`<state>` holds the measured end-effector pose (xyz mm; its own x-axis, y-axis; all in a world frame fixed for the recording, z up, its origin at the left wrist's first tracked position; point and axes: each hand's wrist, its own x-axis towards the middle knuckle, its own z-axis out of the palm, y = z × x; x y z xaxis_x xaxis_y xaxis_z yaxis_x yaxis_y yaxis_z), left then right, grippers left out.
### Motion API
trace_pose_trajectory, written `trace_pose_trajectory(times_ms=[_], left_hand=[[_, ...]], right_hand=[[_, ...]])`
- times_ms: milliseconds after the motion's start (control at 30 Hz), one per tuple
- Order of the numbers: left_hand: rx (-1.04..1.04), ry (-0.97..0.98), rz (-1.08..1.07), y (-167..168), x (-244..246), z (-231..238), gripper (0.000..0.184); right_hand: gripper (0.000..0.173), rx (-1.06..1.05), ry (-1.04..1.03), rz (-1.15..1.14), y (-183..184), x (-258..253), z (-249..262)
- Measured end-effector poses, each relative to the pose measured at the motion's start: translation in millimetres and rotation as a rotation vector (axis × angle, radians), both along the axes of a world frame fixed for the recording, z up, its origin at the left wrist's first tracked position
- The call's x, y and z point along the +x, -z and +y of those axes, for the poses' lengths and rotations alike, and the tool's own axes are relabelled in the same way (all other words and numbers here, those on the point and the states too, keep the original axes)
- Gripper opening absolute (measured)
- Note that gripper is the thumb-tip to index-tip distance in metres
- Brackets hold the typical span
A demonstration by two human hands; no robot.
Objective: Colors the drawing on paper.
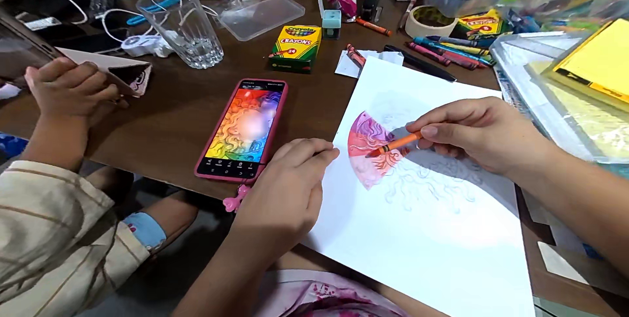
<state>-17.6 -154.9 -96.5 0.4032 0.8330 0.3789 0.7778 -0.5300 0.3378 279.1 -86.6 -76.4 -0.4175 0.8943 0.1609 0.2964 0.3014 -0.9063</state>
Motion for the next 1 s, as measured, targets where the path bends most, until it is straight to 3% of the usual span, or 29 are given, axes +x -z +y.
trace_pose_trajectory(times_ms=[1000], left_hand=[[0.008,0.017,0.011,0.3,-1.1,0.0,0.044]], right_hand=[[0.017,0.013,-0.028,-0.029,-0.4,0.9,2.9]])
